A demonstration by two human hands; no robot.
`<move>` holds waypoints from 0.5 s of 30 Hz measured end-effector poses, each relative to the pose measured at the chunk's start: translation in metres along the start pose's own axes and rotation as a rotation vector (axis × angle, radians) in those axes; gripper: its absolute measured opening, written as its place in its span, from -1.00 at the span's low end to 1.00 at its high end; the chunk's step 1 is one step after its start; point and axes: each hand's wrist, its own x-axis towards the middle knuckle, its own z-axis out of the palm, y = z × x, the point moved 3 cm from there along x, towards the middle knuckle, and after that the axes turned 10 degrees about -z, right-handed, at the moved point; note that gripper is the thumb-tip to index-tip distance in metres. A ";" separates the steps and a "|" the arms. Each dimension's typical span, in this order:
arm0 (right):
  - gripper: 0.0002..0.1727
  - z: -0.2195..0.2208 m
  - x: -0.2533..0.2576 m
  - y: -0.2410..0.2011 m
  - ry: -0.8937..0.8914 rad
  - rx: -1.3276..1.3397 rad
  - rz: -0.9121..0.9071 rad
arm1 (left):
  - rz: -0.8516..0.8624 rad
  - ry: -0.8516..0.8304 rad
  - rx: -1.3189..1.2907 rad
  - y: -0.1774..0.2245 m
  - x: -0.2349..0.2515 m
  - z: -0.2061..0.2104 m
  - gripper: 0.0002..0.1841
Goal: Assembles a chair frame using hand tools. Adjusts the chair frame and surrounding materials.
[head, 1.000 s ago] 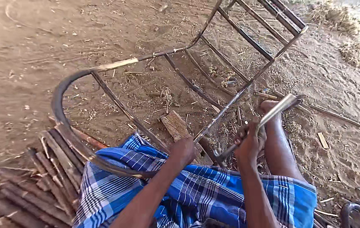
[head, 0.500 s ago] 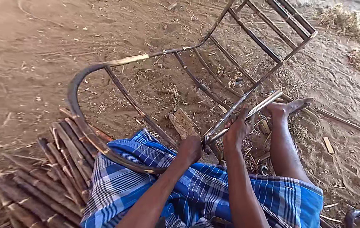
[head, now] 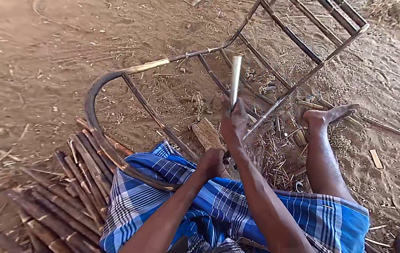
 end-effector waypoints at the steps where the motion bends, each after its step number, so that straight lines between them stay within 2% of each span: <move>1: -0.58 0.008 0.001 -0.003 -0.052 -0.037 0.001 | 0.025 0.023 -0.006 -0.001 0.000 -0.001 -0.83; 5: -0.50 0.041 0.001 -0.011 -0.322 -0.186 0.035 | 0.185 0.170 -0.060 -0.003 -0.017 -0.005 -0.80; 8: -0.49 0.067 -0.002 -0.009 -0.469 -0.195 0.051 | 0.143 0.151 -0.057 -0.005 -0.028 -0.012 -0.55; 10: -0.55 0.077 -0.007 -0.001 -0.643 -0.159 -0.008 | 0.137 0.124 -0.023 -0.001 -0.026 -0.007 -0.52; 13: -0.53 0.061 -0.004 -0.012 -0.854 -0.055 -0.106 | 0.052 0.060 0.037 0.010 -0.021 -0.014 -0.63; 15: -0.59 0.017 -0.008 -0.031 -0.816 0.042 -0.095 | 0.000 0.062 -0.019 0.001 -0.014 -0.011 -0.71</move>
